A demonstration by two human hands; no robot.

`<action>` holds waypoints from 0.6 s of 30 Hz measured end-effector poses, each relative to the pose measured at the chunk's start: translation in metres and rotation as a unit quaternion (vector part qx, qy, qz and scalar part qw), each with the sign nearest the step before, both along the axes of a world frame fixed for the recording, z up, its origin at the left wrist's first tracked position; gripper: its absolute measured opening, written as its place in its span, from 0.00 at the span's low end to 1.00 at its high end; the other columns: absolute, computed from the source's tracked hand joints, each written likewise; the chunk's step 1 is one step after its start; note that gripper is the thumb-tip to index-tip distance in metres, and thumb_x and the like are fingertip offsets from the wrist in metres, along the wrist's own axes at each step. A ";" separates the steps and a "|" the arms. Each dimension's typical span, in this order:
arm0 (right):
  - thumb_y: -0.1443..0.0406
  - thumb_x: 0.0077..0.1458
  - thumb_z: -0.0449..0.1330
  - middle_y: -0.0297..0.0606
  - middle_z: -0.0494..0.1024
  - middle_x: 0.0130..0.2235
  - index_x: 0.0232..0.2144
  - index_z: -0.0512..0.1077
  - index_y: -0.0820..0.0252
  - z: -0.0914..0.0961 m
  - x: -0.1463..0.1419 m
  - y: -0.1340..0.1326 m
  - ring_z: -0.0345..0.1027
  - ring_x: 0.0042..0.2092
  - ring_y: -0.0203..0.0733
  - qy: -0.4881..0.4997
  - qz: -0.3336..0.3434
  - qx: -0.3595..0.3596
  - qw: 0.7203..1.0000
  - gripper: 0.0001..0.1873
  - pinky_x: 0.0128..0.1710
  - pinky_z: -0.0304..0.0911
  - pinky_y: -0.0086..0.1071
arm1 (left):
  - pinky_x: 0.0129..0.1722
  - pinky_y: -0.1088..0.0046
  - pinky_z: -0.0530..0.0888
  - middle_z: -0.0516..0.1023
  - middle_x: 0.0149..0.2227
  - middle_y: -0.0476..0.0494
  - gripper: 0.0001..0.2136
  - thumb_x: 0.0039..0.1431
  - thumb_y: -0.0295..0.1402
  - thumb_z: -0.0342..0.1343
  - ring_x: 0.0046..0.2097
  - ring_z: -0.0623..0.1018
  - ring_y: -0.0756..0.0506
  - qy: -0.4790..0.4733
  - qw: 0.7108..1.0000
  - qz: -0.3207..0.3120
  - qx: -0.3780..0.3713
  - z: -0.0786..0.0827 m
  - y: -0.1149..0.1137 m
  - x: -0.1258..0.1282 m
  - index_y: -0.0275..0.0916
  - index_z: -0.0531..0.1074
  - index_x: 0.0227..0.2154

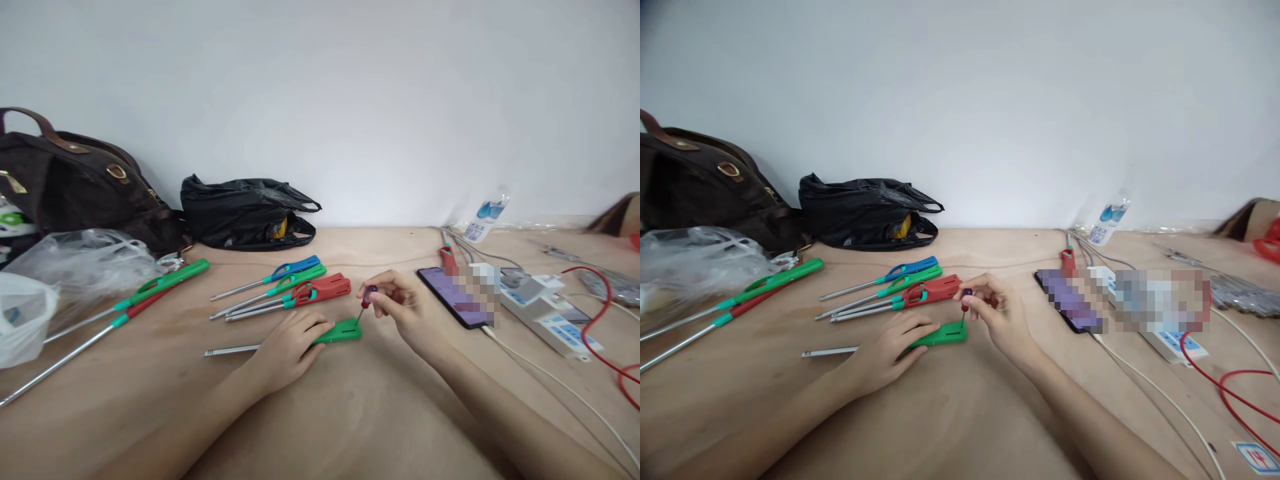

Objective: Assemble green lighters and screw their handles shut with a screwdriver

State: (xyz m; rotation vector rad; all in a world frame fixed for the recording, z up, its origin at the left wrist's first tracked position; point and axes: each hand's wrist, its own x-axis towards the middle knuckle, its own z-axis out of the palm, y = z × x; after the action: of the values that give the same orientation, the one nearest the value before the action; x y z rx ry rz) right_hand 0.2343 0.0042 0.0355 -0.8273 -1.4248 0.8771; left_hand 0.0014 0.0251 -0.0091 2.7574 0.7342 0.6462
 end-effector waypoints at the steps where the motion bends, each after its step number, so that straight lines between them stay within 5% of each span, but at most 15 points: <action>1: 0.61 0.54 0.63 0.37 0.78 0.31 0.33 0.72 0.58 0.001 0.001 0.000 0.64 0.25 0.34 0.001 0.019 -0.012 1.000 0.07 0.23 0.60 0.30 | 0.49 0.61 0.70 0.73 0.48 0.39 0.15 0.63 0.26 0.48 0.50 0.72 0.41 -0.004 1.000 -0.002 0.000 0.000 -0.001 0.000 0.39 0.68 0.52; 7: 0.59 0.58 0.60 0.36 0.74 0.29 0.32 0.73 0.59 0.004 0.012 0.006 0.55 0.23 0.31 0.004 0.121 -0.086 0.989 0.09 0.23 0.50 0.29 | 0.48 0.61 0.70 0.74 0.47 0.40 0.15 0.63 0.27 0.49 0.48 0.72 0.41 -0.003 0.999 -0.041 -0.033 0.003 -0.005 0.002 0.41 0.69 0.52; 13: 0.56 0.57 0.62 0.33 0.68 0.28 0.32 0.69 0.59 0.001 0.024 0.009 0.49 0.24 0.31 0.071 0.278 -0.164 0.944 0.12 0.23 0.43 0.29 | 0.48 0.62 0.71 0.74 0.47 0.40 0.15 0.62 0.28 0.50 0.48 0.73 0.41 -0.005 0.996 -0.069 -0.061 0.007 -0.002 0.000 0.41 0.70 0.51; 18: 0.52 0.57 0.61 0.33 0.66 0.29 0.33 0.67 0.58 0.001 0.021 0.004 0.53 0.28 0.34 0.062 0.289 -0.151 0.943 0.16 0.25 0.45 0.29 | 0.48 0.62 0.71 0.74 0.46 0.40 0.16 0.62 0.28 0.49 0.48 0.73 0.41 -0.003 0.996 -0.066 -0.067 0.007 -0.001 0.001 0.41 0.70 0.52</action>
State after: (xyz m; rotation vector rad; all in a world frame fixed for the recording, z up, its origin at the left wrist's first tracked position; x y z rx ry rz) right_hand 0.2550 0.0078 0.0366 -0.5608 -1.4625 1.6003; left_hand 0.0021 0.0238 -0.0019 2.6536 0.5659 0.5560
